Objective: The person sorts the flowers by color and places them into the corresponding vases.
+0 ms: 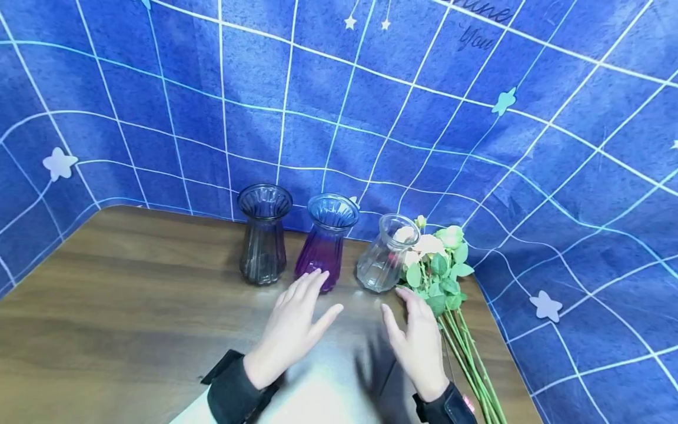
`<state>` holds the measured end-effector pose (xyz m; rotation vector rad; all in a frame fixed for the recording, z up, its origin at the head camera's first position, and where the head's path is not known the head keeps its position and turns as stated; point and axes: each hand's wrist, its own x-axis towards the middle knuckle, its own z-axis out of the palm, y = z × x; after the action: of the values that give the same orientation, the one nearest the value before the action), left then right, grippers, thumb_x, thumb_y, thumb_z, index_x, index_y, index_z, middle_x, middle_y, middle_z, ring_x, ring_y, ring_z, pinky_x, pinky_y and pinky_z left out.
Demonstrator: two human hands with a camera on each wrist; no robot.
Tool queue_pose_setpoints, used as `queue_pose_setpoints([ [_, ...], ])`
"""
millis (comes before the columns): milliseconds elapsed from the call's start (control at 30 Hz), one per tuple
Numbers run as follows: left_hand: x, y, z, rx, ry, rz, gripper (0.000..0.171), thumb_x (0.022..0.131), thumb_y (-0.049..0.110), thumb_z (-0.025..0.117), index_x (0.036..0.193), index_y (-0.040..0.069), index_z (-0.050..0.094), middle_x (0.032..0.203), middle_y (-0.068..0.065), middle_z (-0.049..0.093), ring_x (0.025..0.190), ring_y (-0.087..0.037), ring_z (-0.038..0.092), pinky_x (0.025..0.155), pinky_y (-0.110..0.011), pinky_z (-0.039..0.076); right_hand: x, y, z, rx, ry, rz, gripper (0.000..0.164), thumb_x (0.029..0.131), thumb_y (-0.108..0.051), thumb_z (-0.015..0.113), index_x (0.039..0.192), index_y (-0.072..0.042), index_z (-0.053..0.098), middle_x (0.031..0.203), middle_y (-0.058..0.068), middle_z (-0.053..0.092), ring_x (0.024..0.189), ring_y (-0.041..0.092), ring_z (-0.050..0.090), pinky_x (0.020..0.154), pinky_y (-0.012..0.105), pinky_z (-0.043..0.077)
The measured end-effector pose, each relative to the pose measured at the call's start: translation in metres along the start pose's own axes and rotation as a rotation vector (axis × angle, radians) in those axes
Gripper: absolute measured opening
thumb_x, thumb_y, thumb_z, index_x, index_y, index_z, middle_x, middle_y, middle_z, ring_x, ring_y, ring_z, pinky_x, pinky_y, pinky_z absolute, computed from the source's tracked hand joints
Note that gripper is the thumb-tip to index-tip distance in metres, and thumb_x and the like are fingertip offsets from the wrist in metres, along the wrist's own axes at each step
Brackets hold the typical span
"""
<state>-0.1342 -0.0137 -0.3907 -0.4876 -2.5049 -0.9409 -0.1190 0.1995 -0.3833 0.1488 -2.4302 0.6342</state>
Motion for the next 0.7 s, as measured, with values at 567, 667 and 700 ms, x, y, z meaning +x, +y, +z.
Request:
queue_pose_setpoints([
  [567, 0.084, 0.016, 0.063, -0.282, -0.019, 0.004, 0.046, 0.09, 0.032, 0.061, 0.127, 0.007, 0.053, 0.123, -0.011, 0.059, 0.115, -0.027, 0.055, 0.098, -0.041, 0.046, 0.0, 0.041, -0.006, -0.052, 0.004, 0.124, 0.018, 0.085, -0.018, 0.068, 0.096, -0.005, 0.067, 0.084, 0.007, 0.068, 0.061, 0.012, 0.059, 0.054, 0.023, 0.046],
  [667, 0.095, 0.019, 0.072, -0.297, -0.04, -0.013, 0.047, 0.09, 0.032, 0.061, 0.128, 0.006, 0.051, 0.124, -0.013, 0.058, 0.115, -0.028, 0.055, 0.098, -0.042, 0.046, 0.0, 0.047, -0.006, -0.065, -0.001, 0.146, 0.017, 0.085, -0.019, 0.068, 0.095, -0.005, 0.068, 0.083, 0.006, 0.069, 0.06, 0.011, 0.059, 0.055, 0.023, 0.047],
  [700, 0.099, 0.021, 0.074, -0.302, -0.051, -0.021, 0.048, 0.09, 0.032, 0.06, 0.129, 0.006, 0.051, 0.125, -0.014, 0.058, 0.116, -0.028, 0.055, 0.098, -0.042, 0.045, -0.001, 0.049, -0.006, -0.065, -0.001, 0.156, 0.017, 0.085, -0.019, 0.068, 0.095, -0.006, 0.068, 0.082, 0.006, 0.069, 0.06, 0.011, 0.059, 0.055, 0.023, 0.047],
])
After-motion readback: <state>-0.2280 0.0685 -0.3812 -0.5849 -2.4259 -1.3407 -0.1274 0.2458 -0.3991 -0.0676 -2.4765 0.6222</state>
